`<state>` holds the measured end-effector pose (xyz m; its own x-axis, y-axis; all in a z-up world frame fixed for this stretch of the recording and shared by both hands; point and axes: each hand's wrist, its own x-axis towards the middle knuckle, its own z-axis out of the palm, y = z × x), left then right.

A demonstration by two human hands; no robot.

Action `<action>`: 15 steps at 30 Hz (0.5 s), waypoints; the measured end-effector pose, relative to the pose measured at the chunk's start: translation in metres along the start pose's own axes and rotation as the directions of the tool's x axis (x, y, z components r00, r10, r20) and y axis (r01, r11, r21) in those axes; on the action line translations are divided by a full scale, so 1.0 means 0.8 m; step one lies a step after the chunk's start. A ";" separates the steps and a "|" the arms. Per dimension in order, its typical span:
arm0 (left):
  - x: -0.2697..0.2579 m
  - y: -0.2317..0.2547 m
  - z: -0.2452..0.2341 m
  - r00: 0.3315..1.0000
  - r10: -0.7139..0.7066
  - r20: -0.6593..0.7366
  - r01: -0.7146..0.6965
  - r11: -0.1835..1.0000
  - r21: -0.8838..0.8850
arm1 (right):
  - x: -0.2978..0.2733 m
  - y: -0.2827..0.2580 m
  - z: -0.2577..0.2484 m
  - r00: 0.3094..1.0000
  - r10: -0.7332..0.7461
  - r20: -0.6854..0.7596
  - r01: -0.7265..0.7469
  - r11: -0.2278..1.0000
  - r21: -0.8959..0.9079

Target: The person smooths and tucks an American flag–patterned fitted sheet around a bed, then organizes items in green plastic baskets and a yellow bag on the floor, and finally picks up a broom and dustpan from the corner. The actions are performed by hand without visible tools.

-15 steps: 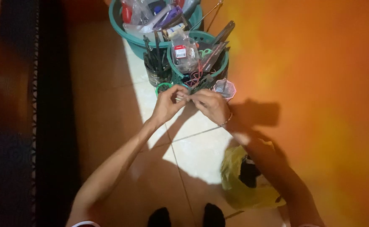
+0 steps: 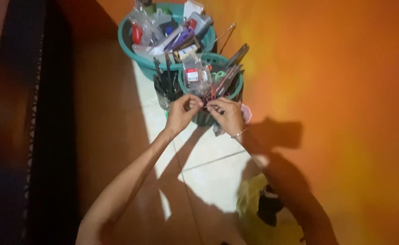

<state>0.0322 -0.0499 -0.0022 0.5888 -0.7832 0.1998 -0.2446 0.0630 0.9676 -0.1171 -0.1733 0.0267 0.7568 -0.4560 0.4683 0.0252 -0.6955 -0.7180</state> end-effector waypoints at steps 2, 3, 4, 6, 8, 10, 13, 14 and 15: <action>0.037 0.002 -0.005 0.983 0.137 -0.119 -0.119 0.981 0.152 | 0.025 0.014 -0.004 0.997 0.011 -0.071 -0.012 1.000 -0.016; 0.057 -0.006 -0.008 0.983 0.140 -0.119 -0.121 0.981 0.149 | 0.039 0.039 0.002 0.997 0.009 -0.071 -0.010 1.000 -0.019; 0.081 -0.013 -0.011 0.978 0.084 -0.191 -0.037 0.971 0.237 | 0.058 0.064 0.008 0.992 0.010 -0.126 -0.017 0.998 -0.053; 0.127 -0.033 -0.012 0.962 0.044 -0.270 0.045 0.949 0.313 | 0.093 0.097 0.016 0.983 -0.001 -0.183 -0.016 0.996 -0.091; 0.175 -0.059 -0.011 0.965 -0.087 -0.247 0.195 0.868 0.456 | 0.130 0.110 0.024 0.983 0.042 -0.179 -0.065 0.990 -0.124; 0.188 -0.053 -0.003 0.958 -0.136 -0.252 0.248 0.834 0.493 | 0.151 0.137 0.045 0.980 0.112 -0.166 -0.119 0.992 -0.033; 0.203 -0.058 0.004 0.945 -0.207 -0.254 0.318 0.769 0.555 | 0.172 0.149 0.059 0.975 0.188 -0.118 -0.194 0.980 -0.041; 0.206 -0.064 0.004 0.943 -0.221 -0.250 0.329 0.742 0.584 | 0.174 0.149 0.063 0.977 0.190 -0.096 -0.202 0.969 -0.139; 0.208 -0.061 0.004 0.943 -0.218 -0.252 0.328 0.742 0.585 | 0.184 0.164 0.070 0.978 0.186 -0.097 -0.199 0.970 -0.138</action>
<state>0.1398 -0.1850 -0.0164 0.8025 -0.5964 0.0168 -0.4394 -0.5719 0.6927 0.0345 -0.3006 -0.0274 0.6812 -0.6293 0.3742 -0.2157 -0.6609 -0.7188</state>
